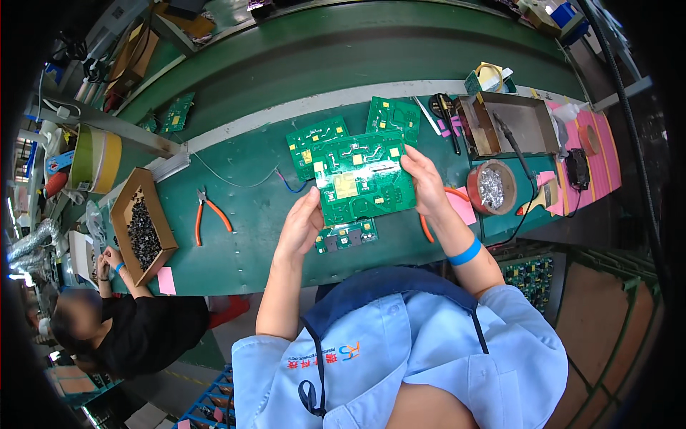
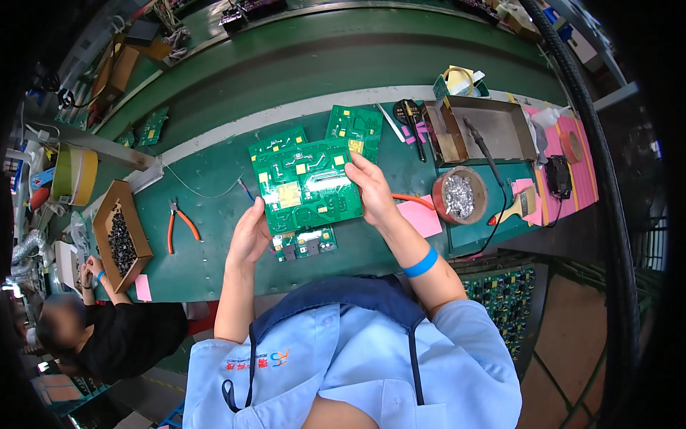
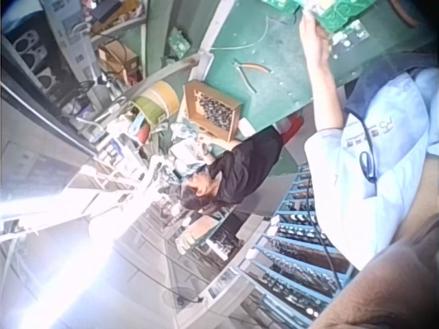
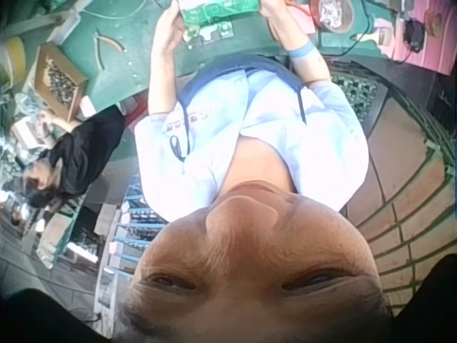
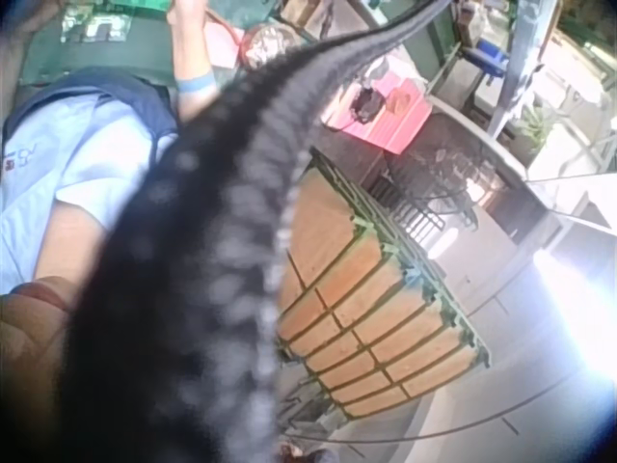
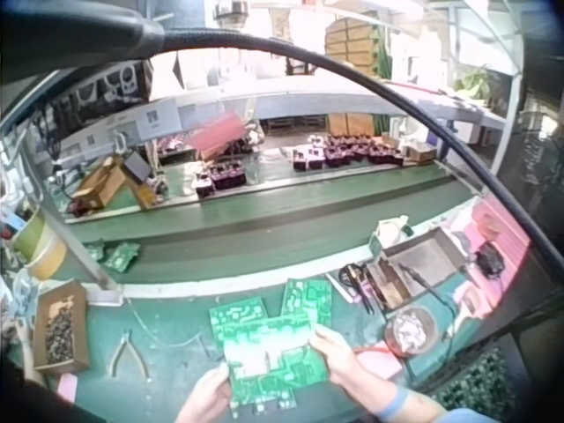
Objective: The person handles multiple green circuit boards, picking them up, turning them over, and using pliers to trim wires or components. They place boards on the workbench and into a blue crate, repeating the process with several boards.
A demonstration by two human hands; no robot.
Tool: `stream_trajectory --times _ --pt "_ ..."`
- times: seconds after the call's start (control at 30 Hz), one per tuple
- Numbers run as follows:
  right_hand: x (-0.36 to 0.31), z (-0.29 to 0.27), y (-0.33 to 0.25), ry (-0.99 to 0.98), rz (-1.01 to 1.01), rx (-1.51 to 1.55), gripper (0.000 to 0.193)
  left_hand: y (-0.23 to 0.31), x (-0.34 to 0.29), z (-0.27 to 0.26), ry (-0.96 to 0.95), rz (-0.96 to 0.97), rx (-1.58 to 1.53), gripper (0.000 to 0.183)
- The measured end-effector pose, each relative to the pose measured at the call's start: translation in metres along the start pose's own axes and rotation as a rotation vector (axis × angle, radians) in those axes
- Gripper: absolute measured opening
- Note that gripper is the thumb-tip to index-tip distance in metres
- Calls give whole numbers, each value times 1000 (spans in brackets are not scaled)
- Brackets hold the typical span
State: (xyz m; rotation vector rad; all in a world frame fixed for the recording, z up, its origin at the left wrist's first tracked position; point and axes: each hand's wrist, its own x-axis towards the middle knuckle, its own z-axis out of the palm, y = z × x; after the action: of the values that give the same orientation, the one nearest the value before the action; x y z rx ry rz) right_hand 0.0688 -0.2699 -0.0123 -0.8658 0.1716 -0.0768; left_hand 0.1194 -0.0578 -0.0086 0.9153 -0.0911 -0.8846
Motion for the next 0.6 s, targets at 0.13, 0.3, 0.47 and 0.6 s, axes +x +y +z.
stream_trajectory --times 0.13,0.3,0.47,0.6 --pt "0 1 2 -20 20 -6 32 -2 0 1 -13 -42 32 39" --pt "-2 4 4 -44 52 19 34 -7 3 -4 -21 -21 -24 38" --pt "-3 4 4 -41 52 -10 34 -5 2 4 2 -15 -2 37" --pt "-4 3 5 -26 44 2 34 -4 5 4 34 50 -62 34"
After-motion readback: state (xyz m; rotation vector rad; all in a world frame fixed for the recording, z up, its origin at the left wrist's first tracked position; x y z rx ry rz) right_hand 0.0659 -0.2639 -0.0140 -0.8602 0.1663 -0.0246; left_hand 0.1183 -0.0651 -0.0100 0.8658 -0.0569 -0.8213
